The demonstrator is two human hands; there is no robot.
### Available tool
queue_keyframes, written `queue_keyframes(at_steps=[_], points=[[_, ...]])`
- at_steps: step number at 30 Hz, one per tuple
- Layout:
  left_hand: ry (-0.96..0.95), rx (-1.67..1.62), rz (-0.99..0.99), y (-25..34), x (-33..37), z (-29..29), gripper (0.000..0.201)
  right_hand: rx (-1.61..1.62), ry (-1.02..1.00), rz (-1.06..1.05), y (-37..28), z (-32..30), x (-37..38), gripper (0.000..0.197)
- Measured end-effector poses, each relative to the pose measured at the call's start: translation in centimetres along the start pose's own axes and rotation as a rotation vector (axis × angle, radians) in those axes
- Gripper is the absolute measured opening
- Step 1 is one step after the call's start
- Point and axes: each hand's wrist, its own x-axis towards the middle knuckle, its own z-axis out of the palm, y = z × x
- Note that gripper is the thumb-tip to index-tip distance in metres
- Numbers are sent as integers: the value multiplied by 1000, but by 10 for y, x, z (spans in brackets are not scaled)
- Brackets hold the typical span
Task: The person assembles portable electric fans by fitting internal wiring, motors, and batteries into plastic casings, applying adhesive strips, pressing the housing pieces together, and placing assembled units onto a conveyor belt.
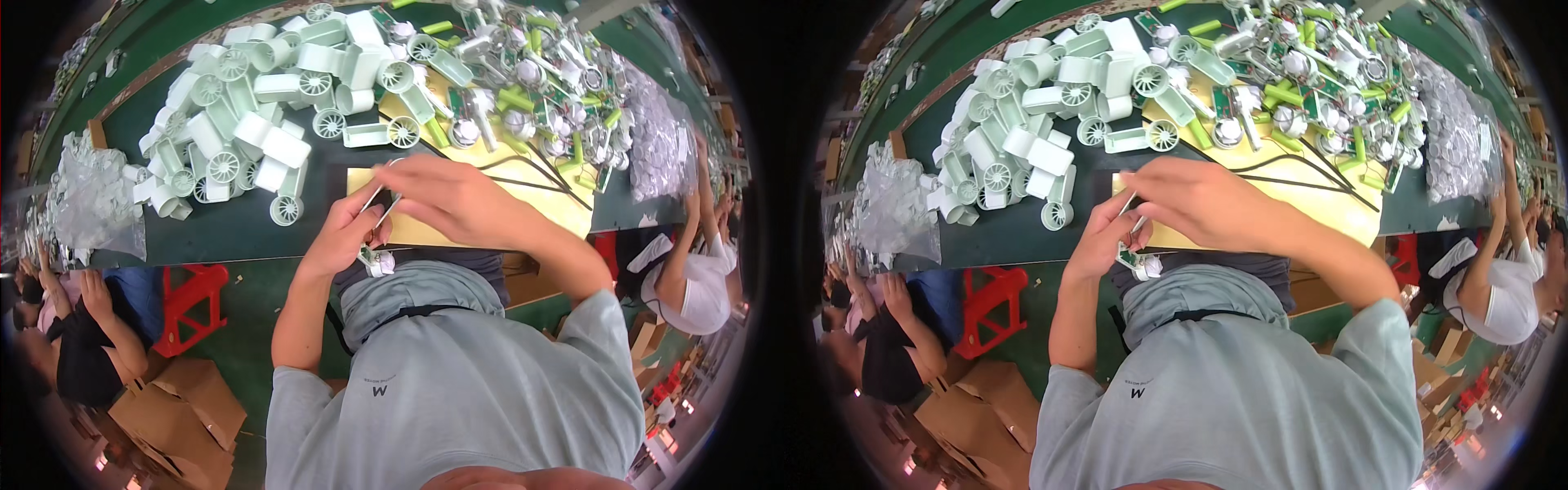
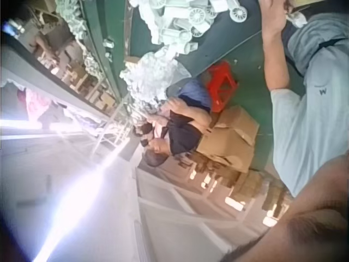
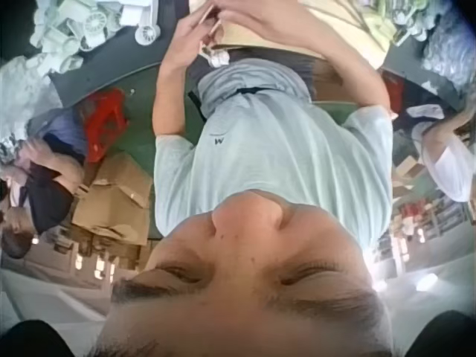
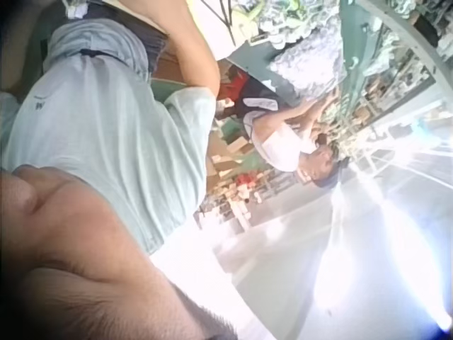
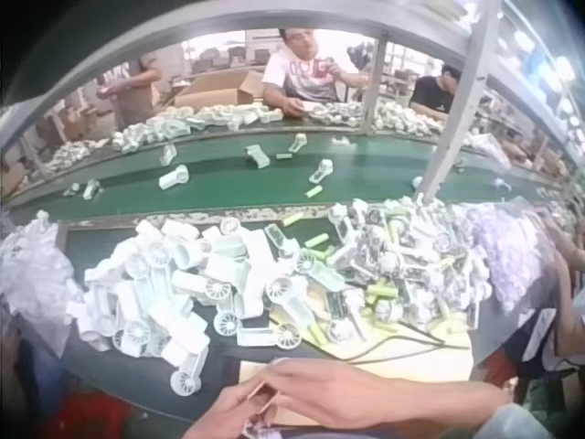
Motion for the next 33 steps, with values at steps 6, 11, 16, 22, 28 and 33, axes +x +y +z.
queue_keyframes(at_steps=[6, 11, 16, 22, 28, 33], points=[[-90, -777, 308, 32, -13, 46, 70, 199, 430, 97, -27, 41, -57, 85], [113, -697, 438, 51, 2, 70, 68, -65, 691, 12, -23, 80, -54, 72], [227, -243, 317, 41, -1, 52, 56, -142, 598, -84, -17, 19, -57, 51], [-3, -413, 101, 21, -8, 53, 53, 181, 409, 40, -19, -22, -37, 38], [265, -168, 47, 22, -8, 62, 32, 187, 220, 47, -19, -31, -33, 43], [275, -118, 29, 20, -16, 62, 30, 58, 255, -102, -8, -29, -27, 38]])
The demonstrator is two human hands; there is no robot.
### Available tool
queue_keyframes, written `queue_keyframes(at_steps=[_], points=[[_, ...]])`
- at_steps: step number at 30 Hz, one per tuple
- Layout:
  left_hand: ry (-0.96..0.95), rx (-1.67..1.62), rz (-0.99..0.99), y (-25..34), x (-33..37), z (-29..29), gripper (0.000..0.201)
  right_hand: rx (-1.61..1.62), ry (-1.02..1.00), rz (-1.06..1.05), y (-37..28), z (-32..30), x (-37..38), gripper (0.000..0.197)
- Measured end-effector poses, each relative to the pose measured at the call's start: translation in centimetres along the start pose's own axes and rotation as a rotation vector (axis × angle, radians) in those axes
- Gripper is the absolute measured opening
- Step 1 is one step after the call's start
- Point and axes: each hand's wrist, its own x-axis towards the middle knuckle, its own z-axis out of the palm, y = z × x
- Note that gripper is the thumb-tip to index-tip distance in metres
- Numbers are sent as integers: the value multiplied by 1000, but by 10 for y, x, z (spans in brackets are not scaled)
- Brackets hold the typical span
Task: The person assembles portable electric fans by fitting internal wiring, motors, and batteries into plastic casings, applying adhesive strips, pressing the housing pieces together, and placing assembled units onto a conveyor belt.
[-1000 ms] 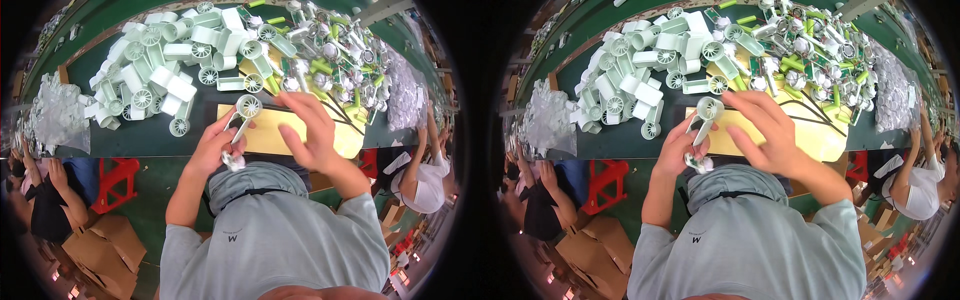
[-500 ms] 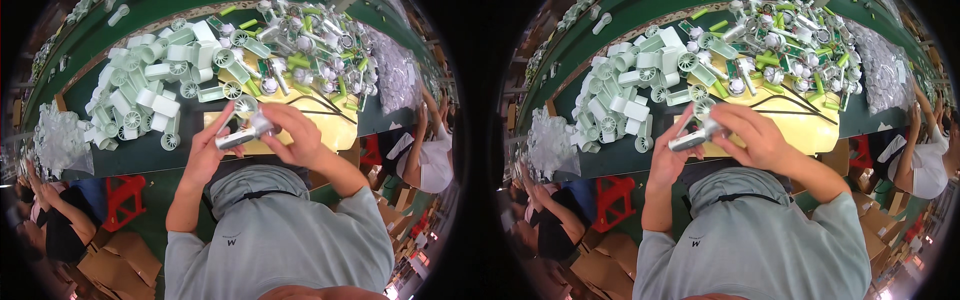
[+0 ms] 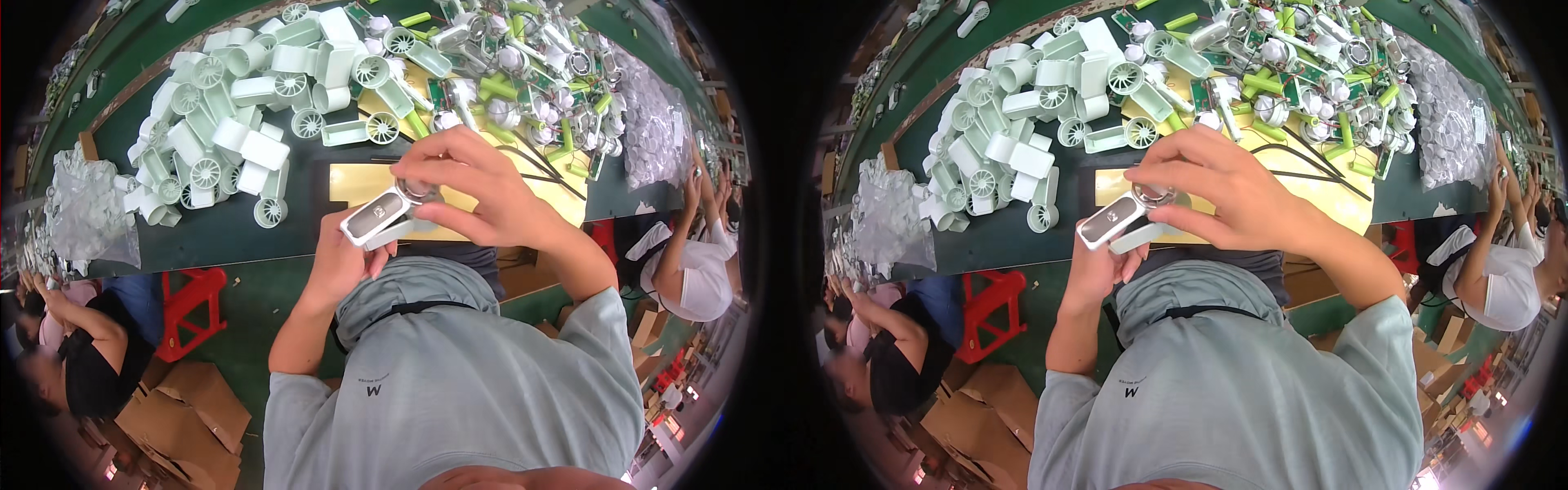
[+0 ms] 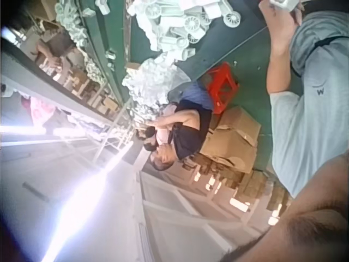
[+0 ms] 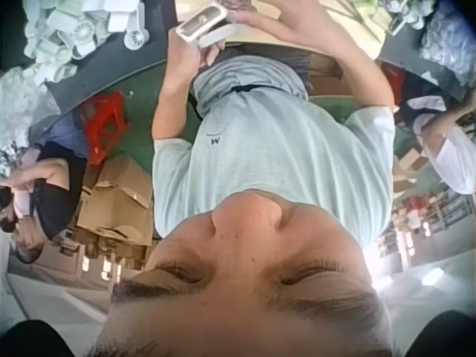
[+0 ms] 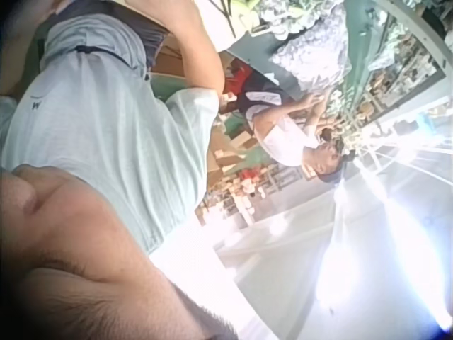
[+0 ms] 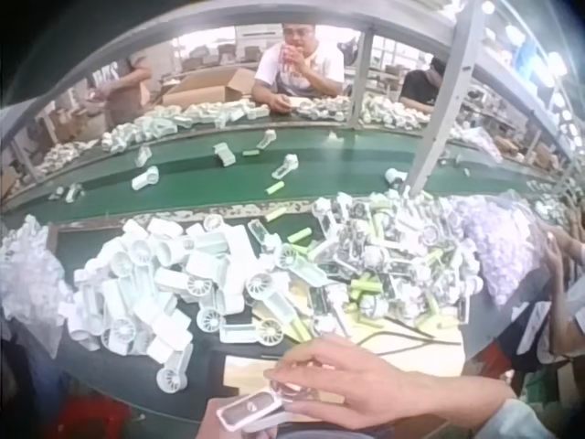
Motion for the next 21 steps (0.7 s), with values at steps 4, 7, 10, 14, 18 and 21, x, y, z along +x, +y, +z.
queue_keyframes(at_steps=[4, 7, 10, 14, 18, 21], points=[[-83, -49, 24, -3, 0, -6, 33, 11, -20, 53, -3, 0, 1, 26], [-132, -249, 29, -15, 3, -11, 45, 52, -36, 147, -4, 5, -1, 23], [-124, -372, 7, -17, 3, -12, 54, 57, -20, 175, -1, 8, -5, 22], [-72, -321, 12, -17, 2, -11, 53, 28, 8, 182, -2, 10, -5, 23], [-86, -290, 21, -15, -4, -11, 71, 0, 17, 135, 0, 13, -4, 26], [-103, -341, 146, -10, -9, 0, 65, -45, 65, 99, 2, 14, -8, 28]])
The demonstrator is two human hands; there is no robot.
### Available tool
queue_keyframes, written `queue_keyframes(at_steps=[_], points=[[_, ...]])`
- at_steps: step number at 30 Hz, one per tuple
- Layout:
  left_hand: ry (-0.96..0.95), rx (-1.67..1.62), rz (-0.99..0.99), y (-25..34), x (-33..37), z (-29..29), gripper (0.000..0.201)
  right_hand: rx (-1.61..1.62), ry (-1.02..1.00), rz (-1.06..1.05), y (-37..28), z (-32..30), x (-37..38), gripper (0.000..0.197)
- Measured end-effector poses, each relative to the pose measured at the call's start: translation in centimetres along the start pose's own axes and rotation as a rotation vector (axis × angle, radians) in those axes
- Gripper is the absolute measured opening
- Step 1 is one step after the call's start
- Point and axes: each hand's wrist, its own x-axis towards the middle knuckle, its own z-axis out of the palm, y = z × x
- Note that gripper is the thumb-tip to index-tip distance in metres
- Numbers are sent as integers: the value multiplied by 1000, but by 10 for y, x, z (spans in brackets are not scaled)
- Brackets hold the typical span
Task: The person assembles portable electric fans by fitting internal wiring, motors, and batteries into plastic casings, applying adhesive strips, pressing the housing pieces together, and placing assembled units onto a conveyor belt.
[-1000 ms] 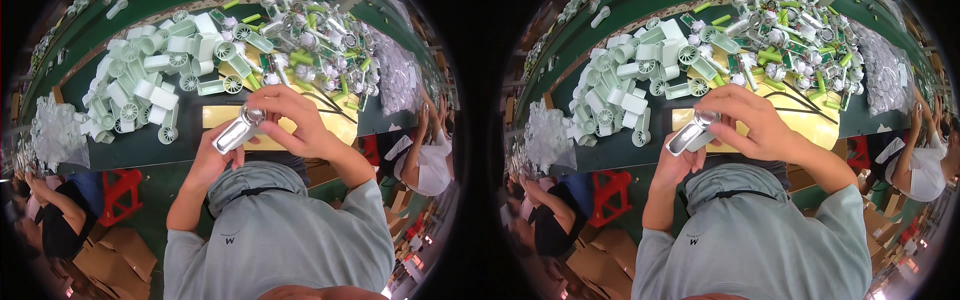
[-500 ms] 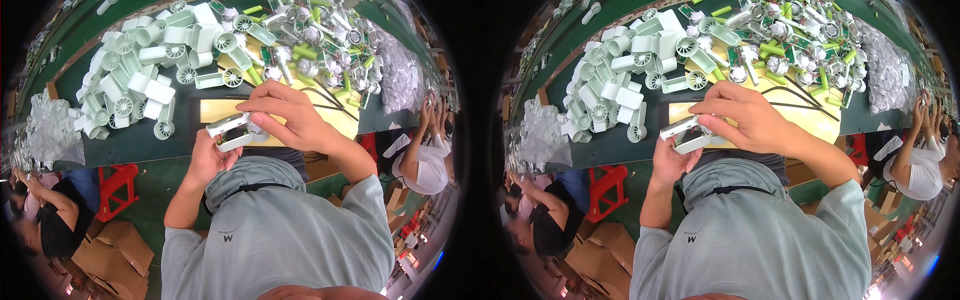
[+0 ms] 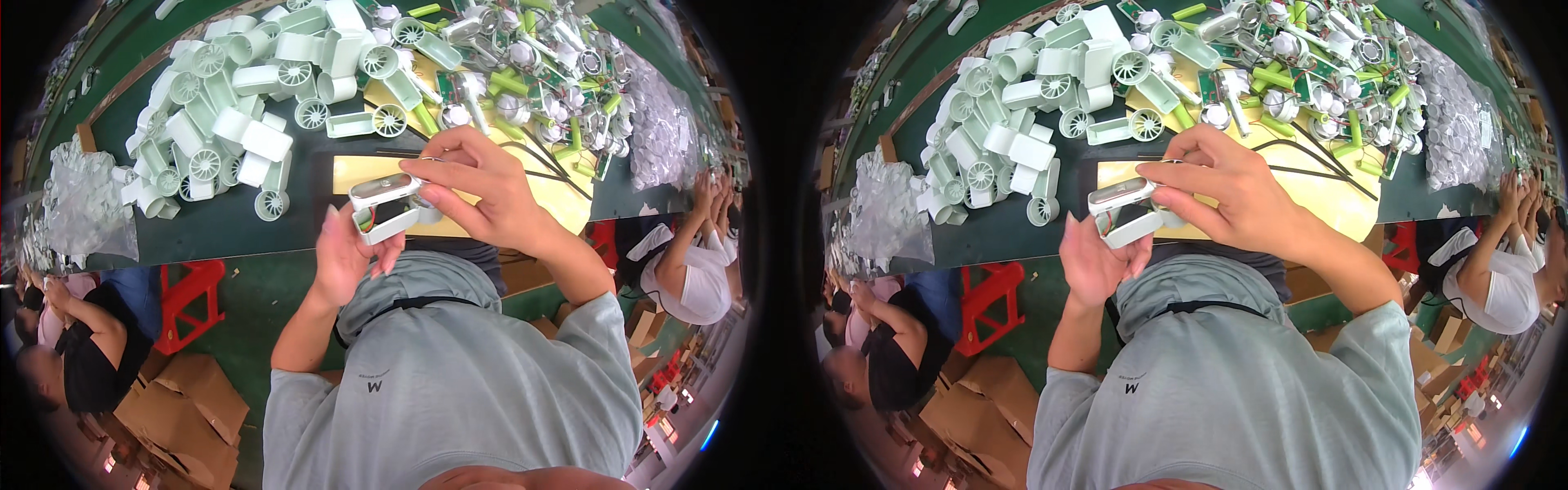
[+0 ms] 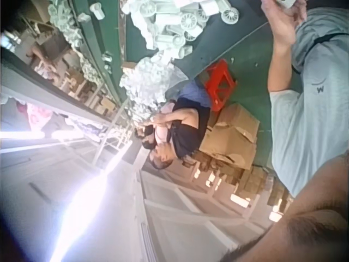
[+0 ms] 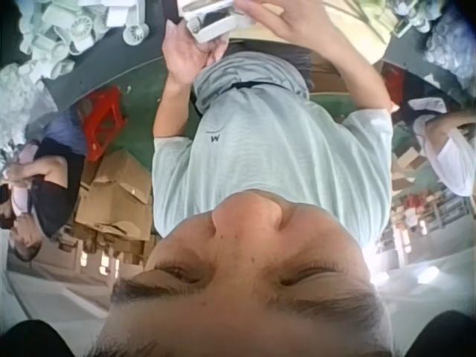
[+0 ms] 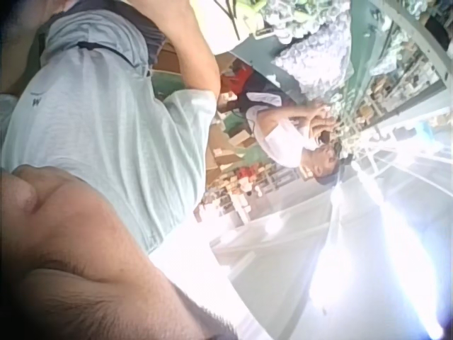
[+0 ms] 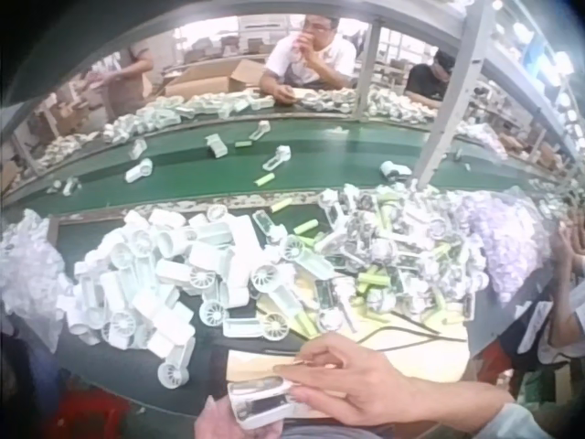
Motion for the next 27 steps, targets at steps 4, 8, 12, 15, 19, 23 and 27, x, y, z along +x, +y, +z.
queue_keyframes(at_steps=[4, 8, 12, 15, 19, 23, 27], points=[[-49, 296, 28, 2, -2, -2, 55, 5, 5, -13, 2, 2, -4, 30], [-18, 271, 10, 6, -2, -2, 48, 14, 8, 22, -3, 4, -6, 31], [-3, 71, -95, 3, 4, -8, 39, -17, 4, -22, -7, 7, -9, 32], [-44, -17, -144, 0, 5, -17, 39, -17, -52, 16, -10, 7, -8, 31], [-192, -23, -92, 2, -2, -14, 42, 1, -41, -31, -2, 5, -7, 30], [-12, 268, 40, 1, -5, 2, 39, 52, -25, -52, 6, 7, -8, 29], [-1, 428, 77, 1, -4, 0, 34, 84, -53, 8, 3, 6, -13, 29]])
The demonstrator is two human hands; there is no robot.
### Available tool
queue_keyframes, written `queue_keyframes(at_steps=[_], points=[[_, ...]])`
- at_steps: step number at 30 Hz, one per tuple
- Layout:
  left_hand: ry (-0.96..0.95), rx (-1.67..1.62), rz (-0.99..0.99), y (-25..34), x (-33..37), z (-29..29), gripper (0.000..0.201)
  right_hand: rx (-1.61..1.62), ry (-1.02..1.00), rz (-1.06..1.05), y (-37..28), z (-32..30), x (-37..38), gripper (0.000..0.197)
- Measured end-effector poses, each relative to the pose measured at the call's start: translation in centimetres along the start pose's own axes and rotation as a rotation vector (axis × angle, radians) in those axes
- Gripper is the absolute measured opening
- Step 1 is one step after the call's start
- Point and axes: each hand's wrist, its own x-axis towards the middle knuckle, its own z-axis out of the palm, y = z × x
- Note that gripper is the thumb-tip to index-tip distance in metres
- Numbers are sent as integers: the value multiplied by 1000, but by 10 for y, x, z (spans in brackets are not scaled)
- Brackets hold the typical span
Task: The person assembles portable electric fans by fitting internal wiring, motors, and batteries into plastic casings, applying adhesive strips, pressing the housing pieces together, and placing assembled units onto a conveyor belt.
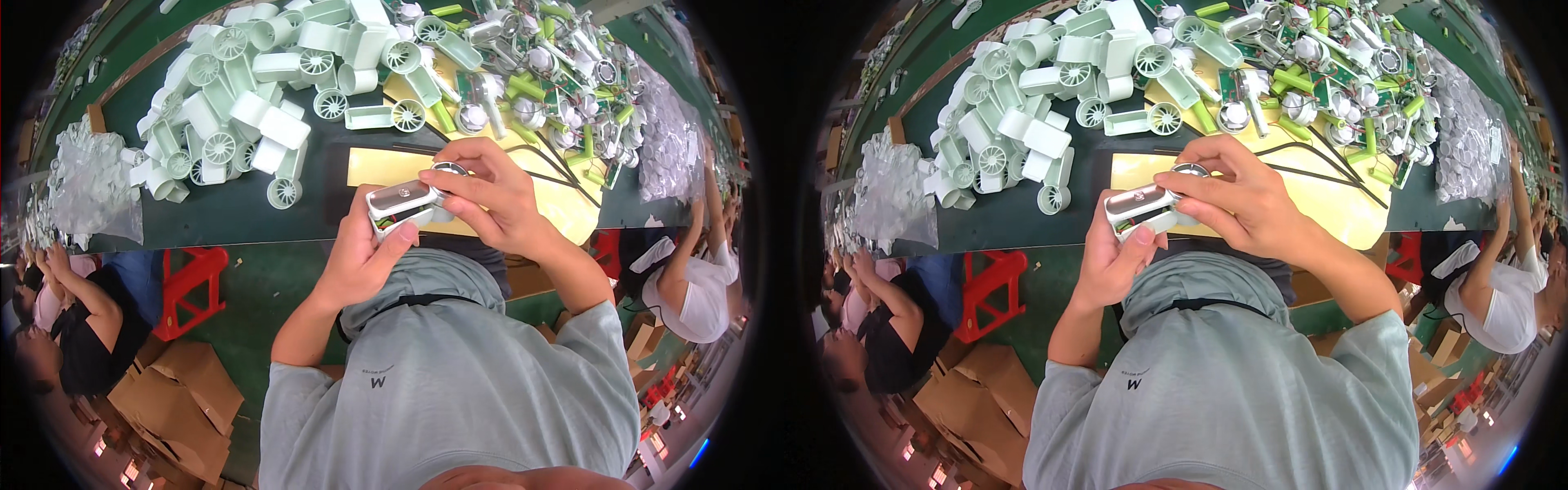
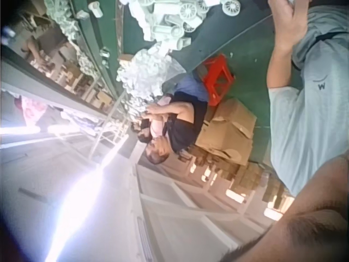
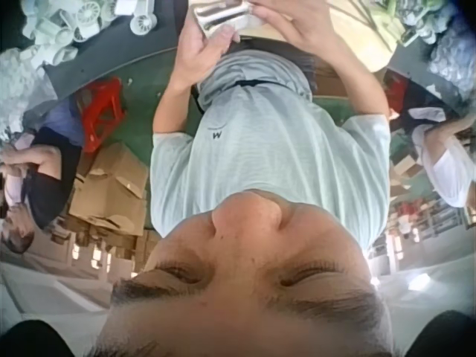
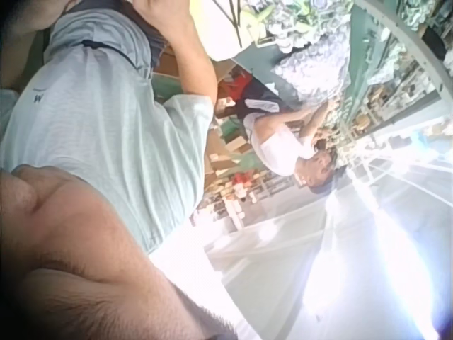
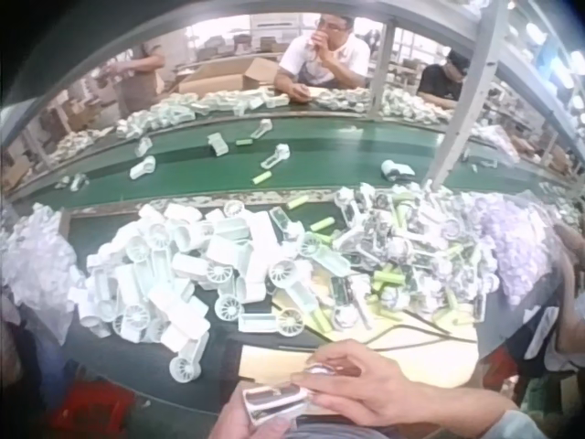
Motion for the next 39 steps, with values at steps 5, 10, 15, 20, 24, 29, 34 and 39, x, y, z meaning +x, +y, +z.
queue_keyframes(at_steps=[5, 10, 15, 20, 24, 29, 34, 39], points=[[-2, 59, 141, -1, 5, 4, 28, 17, 80, -43, 2, 4, 1, 29], [3, 139, 172, 3, 5, 1, 31, 106, 88, -38, 4, 5, -4, 29], [21, 209, 213, 7, 9, 4, 29, 56, 39, -13, 0, 3, -3, 29], [30, 200, 217, 10, 8, 7, 28, 54, -10, -52, 4, -2, 1, 31], [33, 110, 178, 11, 9, 3, 28, 58, 4, -69, 5, 2, 3, 31], [31, 310, 116, 19, 15, -2, 28, 162, 52, -53, 1, 0, 4, 29], [10, 662, 512, 17, 18, 10, 45, 352, 195, 288, -2, 12, 16, 27], [13, 330, 274, 2, 19, 7, 49, -52, 225, 200, -5, 12, 12, 43]])
